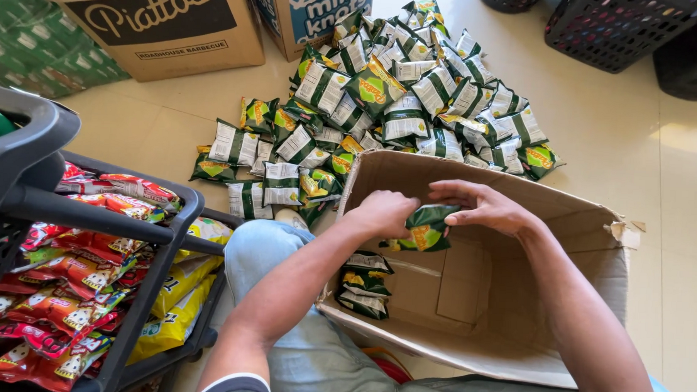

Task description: Packing individual bags of snacks into a cardboard box.

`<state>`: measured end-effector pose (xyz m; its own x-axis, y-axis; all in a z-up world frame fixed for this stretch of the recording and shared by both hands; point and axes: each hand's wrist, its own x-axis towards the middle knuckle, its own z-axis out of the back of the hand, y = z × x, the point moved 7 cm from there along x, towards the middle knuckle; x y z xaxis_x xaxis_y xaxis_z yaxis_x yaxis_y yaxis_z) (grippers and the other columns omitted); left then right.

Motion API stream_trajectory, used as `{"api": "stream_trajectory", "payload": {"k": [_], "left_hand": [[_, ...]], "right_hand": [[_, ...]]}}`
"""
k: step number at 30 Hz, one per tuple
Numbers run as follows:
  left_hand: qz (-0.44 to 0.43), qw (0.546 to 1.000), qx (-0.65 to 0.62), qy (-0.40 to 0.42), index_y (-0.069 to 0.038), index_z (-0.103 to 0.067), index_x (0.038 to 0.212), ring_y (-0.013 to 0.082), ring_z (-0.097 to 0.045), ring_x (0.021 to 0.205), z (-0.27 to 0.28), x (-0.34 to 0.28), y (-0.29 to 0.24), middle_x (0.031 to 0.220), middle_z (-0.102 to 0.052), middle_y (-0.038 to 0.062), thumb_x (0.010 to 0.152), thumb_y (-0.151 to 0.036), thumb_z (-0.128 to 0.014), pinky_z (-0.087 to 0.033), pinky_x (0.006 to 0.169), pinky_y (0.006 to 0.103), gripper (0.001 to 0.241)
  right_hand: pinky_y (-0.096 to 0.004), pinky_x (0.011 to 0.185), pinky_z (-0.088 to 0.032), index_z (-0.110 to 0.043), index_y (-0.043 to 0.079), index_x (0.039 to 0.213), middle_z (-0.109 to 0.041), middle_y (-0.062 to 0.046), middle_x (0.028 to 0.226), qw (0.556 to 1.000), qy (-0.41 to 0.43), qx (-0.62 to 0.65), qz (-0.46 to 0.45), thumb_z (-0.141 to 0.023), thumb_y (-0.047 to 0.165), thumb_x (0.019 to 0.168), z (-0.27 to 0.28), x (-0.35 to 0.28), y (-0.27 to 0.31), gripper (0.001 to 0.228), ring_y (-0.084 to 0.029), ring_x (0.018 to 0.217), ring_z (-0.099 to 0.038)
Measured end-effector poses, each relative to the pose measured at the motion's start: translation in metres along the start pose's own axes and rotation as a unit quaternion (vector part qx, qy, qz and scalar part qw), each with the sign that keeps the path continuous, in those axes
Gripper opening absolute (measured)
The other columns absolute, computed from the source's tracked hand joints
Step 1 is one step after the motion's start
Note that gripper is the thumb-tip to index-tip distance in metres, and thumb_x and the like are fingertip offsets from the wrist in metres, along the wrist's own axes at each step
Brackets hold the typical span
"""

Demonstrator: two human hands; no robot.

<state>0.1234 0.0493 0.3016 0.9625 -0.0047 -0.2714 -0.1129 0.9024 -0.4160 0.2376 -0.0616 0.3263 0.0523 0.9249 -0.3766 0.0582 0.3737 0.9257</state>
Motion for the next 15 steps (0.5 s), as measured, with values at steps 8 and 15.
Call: {"api": "stream_trajectory", "payload": {"k": [8,15], "left_hand": [[-0.016,0.999,0.042,0.02,-0.01,-0.076,0.098,0.0321,-0.074,0.093,-0.036,0.011,0.005,0.096,-0.077,0.013,0.067,-0.038,-0.09,-0.059,0.08,0.0442,0.044],[0.021,0.996,0.08,0.024,-0.01,-0.079,0.098,0.0329,-0.075,0.094,-0.063,0.021,0.032,0.099,-0.077,0.014,0.065,-0.04,-0.092,-0.06,0.081,0.0434,0.047]], "right_hand": [[-0.032,0.107,-0.047,-0.056,0.004,0.143,-0.069,-0.011,0.136,0.971,0.017,-0.236,-0.045,-0.086,0.029,0.077,-0.008,0.024,-0.047,0.077,-0.019,0.124,-0.064],[-0.038,0.084,-0.055,-0.071,0.015,0.123,-0.081,-0.012,0.098,0.913,0.037,-0.392,-0.104,-0.083,0.042,0.079,-0.031,0.06,-0.086,0.053,-0.024,0.09,-0.073]]}}
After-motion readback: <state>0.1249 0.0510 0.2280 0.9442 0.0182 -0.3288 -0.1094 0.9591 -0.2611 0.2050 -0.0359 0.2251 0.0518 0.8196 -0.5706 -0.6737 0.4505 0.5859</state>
